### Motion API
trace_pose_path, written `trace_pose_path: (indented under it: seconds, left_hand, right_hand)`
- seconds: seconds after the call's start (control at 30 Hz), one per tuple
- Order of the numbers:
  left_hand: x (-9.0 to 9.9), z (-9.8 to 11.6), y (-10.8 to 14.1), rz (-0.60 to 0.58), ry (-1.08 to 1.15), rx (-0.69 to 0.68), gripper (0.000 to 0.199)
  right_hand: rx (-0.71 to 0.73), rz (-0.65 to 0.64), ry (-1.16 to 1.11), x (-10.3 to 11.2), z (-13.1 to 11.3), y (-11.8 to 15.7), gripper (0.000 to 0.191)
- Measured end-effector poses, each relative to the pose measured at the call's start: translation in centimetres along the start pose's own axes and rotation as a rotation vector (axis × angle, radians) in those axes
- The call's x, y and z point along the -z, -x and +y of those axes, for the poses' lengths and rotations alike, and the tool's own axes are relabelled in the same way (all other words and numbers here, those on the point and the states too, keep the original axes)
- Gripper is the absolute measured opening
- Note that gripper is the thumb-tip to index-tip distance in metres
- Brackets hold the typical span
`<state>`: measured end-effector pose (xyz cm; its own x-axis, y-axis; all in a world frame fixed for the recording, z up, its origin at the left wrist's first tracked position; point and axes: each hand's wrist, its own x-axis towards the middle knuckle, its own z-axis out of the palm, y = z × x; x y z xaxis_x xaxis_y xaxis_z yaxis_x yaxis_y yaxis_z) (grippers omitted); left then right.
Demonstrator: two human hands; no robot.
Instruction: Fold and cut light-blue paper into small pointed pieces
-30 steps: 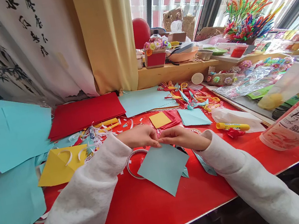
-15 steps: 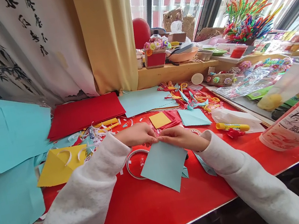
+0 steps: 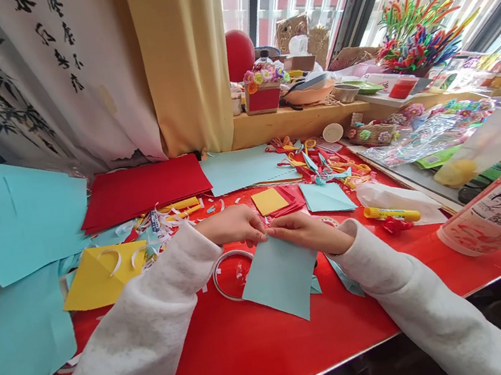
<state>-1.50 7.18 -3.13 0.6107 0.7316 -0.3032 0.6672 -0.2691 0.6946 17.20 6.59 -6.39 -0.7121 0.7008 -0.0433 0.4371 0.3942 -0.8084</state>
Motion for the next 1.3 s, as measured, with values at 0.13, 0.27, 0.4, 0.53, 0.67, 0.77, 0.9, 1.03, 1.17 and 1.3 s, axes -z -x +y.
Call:
trace_pose_path:
  seconds: [0.13,0.27,0.4,0.53,0.67,0.77,0.9,1.03,1.17,1.3]
  left_hand:
    - [0.0,0.1,0.2,-0.036,0.026,0.020,0.018]
    - [0.2,0.5,0.3,-0.088,0.034,0.036,0.018]
    - [1.5,0.5,1.3,-0.093,0.055,0.016,0.020]
    - [4.0,0.3,4.0,-0.019,0.149,0.027,0.021]
    - [5.3,0.4,6.0,0.068,0.164,0.075,0.021]
    - [4.9,0.8,5.8,0.017,0.188,0.076,0.021]
    - [3.5,1.7,4.3,-0.122,0.211,0.050,0.021]
    - [2.8,2.0,3.4,-0.152,0.163,0.014,0.020]
    - [2.9,1.6,3.2,-0.164,0.161,0.017,0.020]
    - [3.0,1.1,3.3,-0.192,0.193,0.024,0.018]
  right_hand:
    - [-0.043,-0.052,-0.080,-0.1,0.1,0.0,0.045]
    - [-0.083,-0.135,-0.135,0.3,0.1,0.2,0.043]
    - [-0.127,-0.370,-0.188,0.8,-0.4,0.8,0.039]
    - [0.003,-0.670,-0.215,0.6,-1.0,1.1,0.042]
    - [0.061,-0.752,-0.187,0.6,-0.9,1.0,0.050]
    - [0.078,-0.533,-0.308,1.1,-0.4,0.8,0.065]
    - [0.017,-0.369,-0.405,1.7,0.1,0.7,0.076]
    - [-0.077,-0.420,-0.214,1.3,0.0,0.8,0.060]
    - [-0.140,-0.344,-0.187,0.8,-0.2,0.8,0.052]
    - [-0.226,-0.343,-0.307,0.4,-0.5,0.8,0.047]
